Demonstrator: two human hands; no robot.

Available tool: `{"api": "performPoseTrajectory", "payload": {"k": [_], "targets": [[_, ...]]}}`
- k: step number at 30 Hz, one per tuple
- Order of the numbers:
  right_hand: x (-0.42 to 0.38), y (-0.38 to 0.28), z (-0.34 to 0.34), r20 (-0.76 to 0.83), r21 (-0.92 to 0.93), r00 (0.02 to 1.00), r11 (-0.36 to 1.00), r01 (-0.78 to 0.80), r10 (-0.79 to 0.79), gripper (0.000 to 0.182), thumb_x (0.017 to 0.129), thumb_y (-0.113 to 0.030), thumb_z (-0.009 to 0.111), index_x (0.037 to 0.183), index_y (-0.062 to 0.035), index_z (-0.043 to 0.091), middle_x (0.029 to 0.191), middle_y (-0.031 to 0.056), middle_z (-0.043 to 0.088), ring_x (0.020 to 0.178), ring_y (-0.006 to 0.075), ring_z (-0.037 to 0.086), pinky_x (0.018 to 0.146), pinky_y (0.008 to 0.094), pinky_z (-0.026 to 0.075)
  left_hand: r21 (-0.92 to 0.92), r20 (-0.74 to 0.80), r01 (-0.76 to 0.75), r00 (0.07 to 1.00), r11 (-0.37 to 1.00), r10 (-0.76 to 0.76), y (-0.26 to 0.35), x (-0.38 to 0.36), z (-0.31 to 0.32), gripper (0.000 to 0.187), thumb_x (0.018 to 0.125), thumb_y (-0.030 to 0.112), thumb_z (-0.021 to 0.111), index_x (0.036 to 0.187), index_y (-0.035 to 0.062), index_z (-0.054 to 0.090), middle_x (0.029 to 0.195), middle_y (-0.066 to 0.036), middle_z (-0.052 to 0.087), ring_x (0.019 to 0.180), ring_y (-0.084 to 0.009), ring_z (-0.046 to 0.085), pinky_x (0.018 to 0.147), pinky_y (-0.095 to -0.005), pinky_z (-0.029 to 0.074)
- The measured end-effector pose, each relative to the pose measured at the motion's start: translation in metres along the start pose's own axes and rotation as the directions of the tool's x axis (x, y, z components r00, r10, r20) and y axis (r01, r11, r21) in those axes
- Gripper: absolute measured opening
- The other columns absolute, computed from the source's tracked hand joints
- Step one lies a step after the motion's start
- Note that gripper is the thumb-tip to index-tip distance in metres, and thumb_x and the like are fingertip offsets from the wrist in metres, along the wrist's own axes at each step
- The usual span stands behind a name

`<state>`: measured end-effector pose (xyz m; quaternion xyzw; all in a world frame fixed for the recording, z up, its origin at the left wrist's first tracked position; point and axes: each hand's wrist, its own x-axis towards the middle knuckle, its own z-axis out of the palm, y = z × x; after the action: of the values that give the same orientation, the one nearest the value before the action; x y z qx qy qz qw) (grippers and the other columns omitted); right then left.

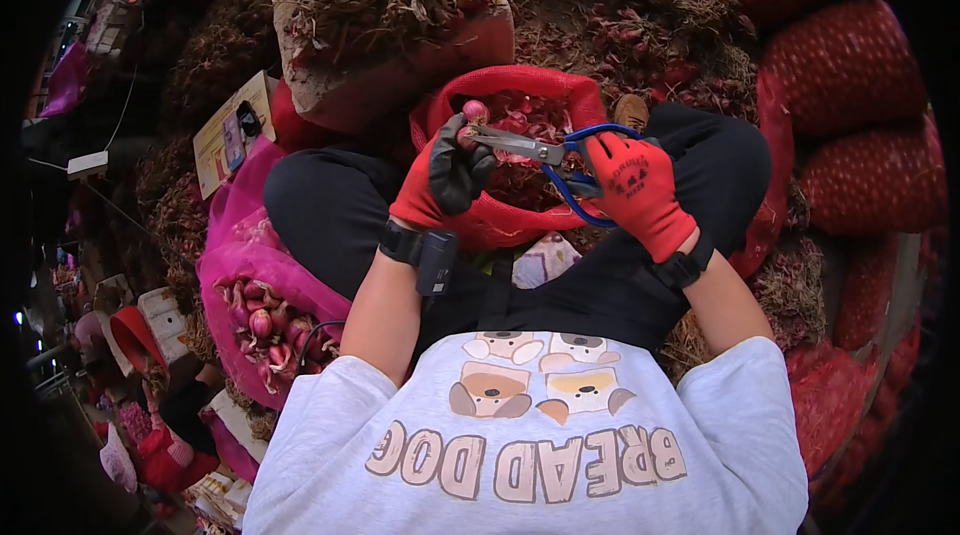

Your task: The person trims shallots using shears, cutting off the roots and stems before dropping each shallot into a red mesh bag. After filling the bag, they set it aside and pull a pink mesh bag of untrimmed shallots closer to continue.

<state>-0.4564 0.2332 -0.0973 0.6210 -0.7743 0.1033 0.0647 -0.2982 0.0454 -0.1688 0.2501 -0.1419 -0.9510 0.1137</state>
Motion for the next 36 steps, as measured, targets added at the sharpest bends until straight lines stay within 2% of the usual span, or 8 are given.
{"api": "performPoseTrajectory", "payload": {"k": [7,8,10,13,19,22,31,36], "targets": [[-0.009,0.021,0.011,0.248,0.047,0.969,0.999,-0.001,-0.010,0.037,0.068,-0.025,0.074,0.098,-0.0093,0.060,0.073,0.0061,0.059,0.062,0.0201,0.059,0.055,0.0338,0.043,0.228,-0.093,-0.082,0.990,0.970,0.106,-0.003,0.003,0.001,0.024,0.097,0.033,0.047,0.101,0.0101,0.052,0.080,0.001,0.053,0.070,-0.0100,0.051,0.061,-0.0248,0.046],[-0.009,0.023,0.018,0.271,0.325,0.958,0.929,-0.178,0.088,0.033,0.071,-0.024,0.072,0.098,-0.0087,0.061,0.073,0.0046,0.059,0.060,0.0162,0.058,0.054,0.0316,0.043,0.320,-0.093,-0.122,0.983,0.940,0.159,-0.002,0.003,0.002,0.022,0.097,0.029,0.048,0.103,0.0089,0.053,0.083,0.000,0.055,0.072,-0.0100,0.053,0.063,-0.0252,0.047],[-0.004,0.025,0.028,0.385,0.744,0.894,0.496,-0.448,0.229,0.027,0.079,-0.023,0.070,0.099,-0.0076,0.064,0.071,0.0017,0.061,0.058,0.0085,0.056,0.053,0.0271,0.042,0.528,-0.048,-0.192,0.966,0.827,0.255,0.001,0.004,0.002,0.017,0.094,0.019,0.051,0.106,0.0066,0.053,0.090,-0.002,0.058,0.079,-0.0104,0.055,0.069,-0.0258,0.048],[0.020,0.015,0.015,0.616,0.735,0.710,0.077,-0.674,0.341,0.022,0.086,-0.024,0.065,0.101,-0.0070,0.067,0.073,-0.0031,0.062,0.061,0.0015,0.054,0.056,0.0203,0.043,0.738,0.108,-0.335,0.915,0.585,0.388,-0.009,0.007,-0.004,0.022,0.086,0.000,0.052,0.107,0.0036,0.053,0.102,-0.005,0.058,0.093,-0.0115,0.056,0.080,-0.0263,0.048],[0.039,-0.007,0.070,0.586,0.768,0.798,-0.410,-0.492,0.140,0.034,0.088,-0.023,0.063,0.115,-0.0029,0.056,0.092,0.0015,0.063,0.074,0.0077,0.060,0.061,0.0220,0.049,0.774,0.457,-0.618,0.694,0.135,0.556,-0.033,0.006,0.010,0.036,0.069,-0.014,0.056,0.101,0.0018,0.057,0.115,-0.006,0.054,0.105,-0.0133,0.053,0.092,-0.0270,0.043],[0.027,-0.002,0.079,0.664,0.450,0.745,-0.759,-0.471,-0.069,0.031,0.090,-0.021,0.060,0.116,-0.0049,0.053,0.092,0.0023,0.062,0.079,0.0109,0.062,0.067,0.0219,0.050,0.762,0.364,-0.587,0.738,0.274,0.569,-0.034,0.000,0.014,0.027,0.073,-0.010,0.059,0.095,0.0041,0.060,0.108,-0.008,0.057,0.100,-0.0183,0.056,0.090,-0.0294,0.044],[0.032,0.005,0.076,0.502,0.755,0.860,-0.530,-0.386,0.090,0.033,0.085,-0.014,0.063,0.114,-0.0010,0.053,0.093,0.0052,0.062,0.083,0.0133,0.062,0.072,0.0265,0.051,0.281,-0.046,-0.323,0.936,0.904,0.349,-0.014,0.004,0.021,0.021,0.091,0.006,0.051,0.110,0.0015,0.059,0.119,-0.011,0.058,0.099,-0.0142,0.059,0.087,-0.0258,0.046],[0.042,-0.005,0.064,0.535,0.782,0.841,-0.426,-0.454,0.085,0.036,0.084,-0.019,0.067,0.112,0.0007,0.055,0.090,0.0072,0.064,0.076,0.0152,0.064,0.067,0.0263,0.051,0.659,0.132,-0.301,0.949,0.690,0.288,-0.010,0.006,0.010,0.031,0.083,-0.004,0.054,0.113,-0.0009,0.059,0.100,-0.003,0.063,0.089,-0.0085,0.058,0.076,-0.0236,0.048]]}}
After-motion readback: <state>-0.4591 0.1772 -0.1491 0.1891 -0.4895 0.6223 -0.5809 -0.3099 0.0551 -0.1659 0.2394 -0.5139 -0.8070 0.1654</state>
